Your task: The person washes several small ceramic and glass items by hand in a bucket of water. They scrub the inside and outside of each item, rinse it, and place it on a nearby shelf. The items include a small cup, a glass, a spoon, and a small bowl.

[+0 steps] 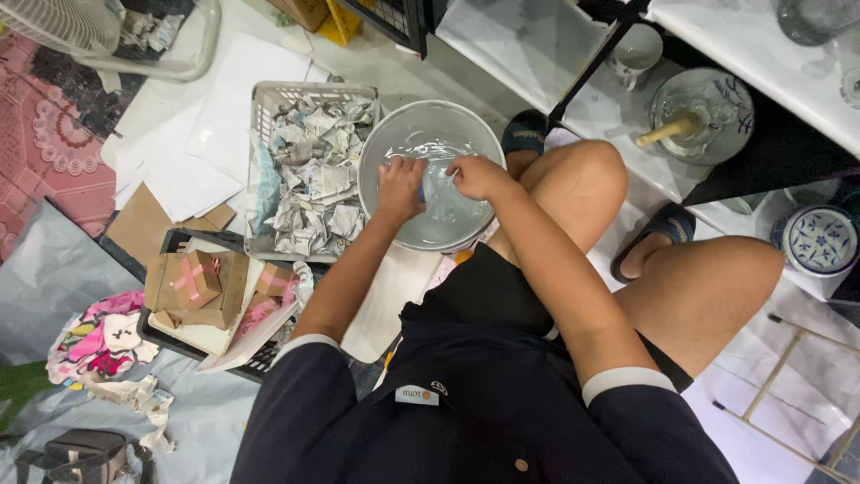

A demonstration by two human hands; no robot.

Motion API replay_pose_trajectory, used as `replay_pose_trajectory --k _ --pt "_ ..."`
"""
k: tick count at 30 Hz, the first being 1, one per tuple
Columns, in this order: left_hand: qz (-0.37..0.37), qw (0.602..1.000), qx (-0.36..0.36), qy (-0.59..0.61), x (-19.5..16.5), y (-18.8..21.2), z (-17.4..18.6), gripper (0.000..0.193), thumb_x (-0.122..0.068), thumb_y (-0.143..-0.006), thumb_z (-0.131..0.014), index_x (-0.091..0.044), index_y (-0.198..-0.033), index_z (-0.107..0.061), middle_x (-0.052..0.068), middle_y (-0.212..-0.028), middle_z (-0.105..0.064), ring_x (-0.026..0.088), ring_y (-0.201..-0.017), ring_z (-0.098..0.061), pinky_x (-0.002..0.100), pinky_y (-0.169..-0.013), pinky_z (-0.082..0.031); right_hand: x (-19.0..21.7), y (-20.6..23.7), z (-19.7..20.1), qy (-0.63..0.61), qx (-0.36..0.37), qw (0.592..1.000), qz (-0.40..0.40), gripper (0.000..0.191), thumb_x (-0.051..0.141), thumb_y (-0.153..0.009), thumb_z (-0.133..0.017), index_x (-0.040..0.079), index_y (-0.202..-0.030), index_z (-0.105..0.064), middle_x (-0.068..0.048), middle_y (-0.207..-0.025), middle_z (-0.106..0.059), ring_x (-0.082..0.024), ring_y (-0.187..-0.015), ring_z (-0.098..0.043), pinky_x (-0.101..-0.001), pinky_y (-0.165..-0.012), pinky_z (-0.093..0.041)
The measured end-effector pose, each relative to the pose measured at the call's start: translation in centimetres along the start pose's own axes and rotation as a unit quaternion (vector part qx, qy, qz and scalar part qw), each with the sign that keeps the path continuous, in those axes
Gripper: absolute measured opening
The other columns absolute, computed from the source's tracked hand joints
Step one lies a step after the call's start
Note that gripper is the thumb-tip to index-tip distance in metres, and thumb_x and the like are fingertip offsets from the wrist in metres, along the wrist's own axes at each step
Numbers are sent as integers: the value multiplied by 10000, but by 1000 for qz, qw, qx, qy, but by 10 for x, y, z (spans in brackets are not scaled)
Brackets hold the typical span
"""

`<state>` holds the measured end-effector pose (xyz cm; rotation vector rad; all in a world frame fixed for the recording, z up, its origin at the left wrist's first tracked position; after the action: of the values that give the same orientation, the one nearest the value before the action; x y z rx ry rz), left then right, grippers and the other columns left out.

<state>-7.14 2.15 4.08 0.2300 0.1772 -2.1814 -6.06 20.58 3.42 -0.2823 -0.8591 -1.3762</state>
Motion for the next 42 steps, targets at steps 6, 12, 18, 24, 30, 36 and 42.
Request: replay_pose_trajectory --k 6,12,18,24,30,36,42 --pt "-220 947 1 -235 -6 -29 17 421 -206 -848 -702 -186 -1264 -648 71 -1174 -646 259 -1209 -566 529 -1096 -347 14 7 14 7 -20 1000 -2 306 118 -890 -571 123 -1149 -733 -144 -1053 -744 -343 -1036 -692 -437 -933 -531" --pt "-344 891 49 -292 -25 -31 0 236 -226 -987 -587 -162 -1190 -688 72 -1187 -633 267 -1284 -551 585 -1233 -263 26 15 36 4 -146 989 30 445 20 -801 -562 96 -1226 -670 -198 -1291 -637 -386 -1208 -587 -447 -1003 -462" --pt "-201 950 132 -198 -25 -29 5 731 -161 -677 -835 -178 -1370 -603 77 -1197 -628 299 -1228 -534 652 -1126 -260 5 5 44 -19 -248 966 74 528 54 -798 -557 40 -1323 -615 -238 -1348 -614 -399 -1268 -566 -437 -1076 -444" --pt "-175 967 149 -114 -16 9 -2 903 -189 -528 -928 -210 -1363 -584 54 -1252 -634 301 -1295 -510 627 -1164 -237 -5 -11 -2 65 21 997 30 592 120 -823 -546 81 -1411 -595 -226 -1390 -621 -380 -1311 -570 -428 -1105 -450" --pt "-49 993 102 33 -8 19 11 901 -162 -545 -901 -135 -1382 -568 82 -1298 -648 332 -1232 -546 608 -1125 -296 11 3 12 121 -80 989 13 593 60 -805 -610 119 -1394 -573 -183 -1606 -357 -364 -1500 -335 -529 -1160 -323" --pt "58 950 39 306 -8 -11 65 878 -283 -559 -954 -86 -1327 -579 132 -1203 -698 310 -1138 -675 419 -991 -536 61 45 79 -157 -298 929 155 597 -25 -900 -554 100 -1482 -500 -180 -1648 -353 -375 -1522 -361 -474 -1239 -335" --pt "-10 868 -81 491 -36 -67 157 848 -309 -626 -977 -41 -1327 -583 106 -1250 -675 207 -1172 -666 348 -1032 -533 100 114 131 -235 -337 897 163 610 33 -931 -588 117 -1519 -447 -117 -1646 -366 -313 -1525 -369 -433 -1187 -411"
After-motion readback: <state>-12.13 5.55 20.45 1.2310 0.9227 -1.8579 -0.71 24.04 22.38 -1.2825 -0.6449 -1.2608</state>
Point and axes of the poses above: each hand's wrist, its own y-axis away from the middle knuckle, its own z-axis out of the back of the hand, x = y × z, the point moved 4 cm from there along -y, towards the middle knuckle
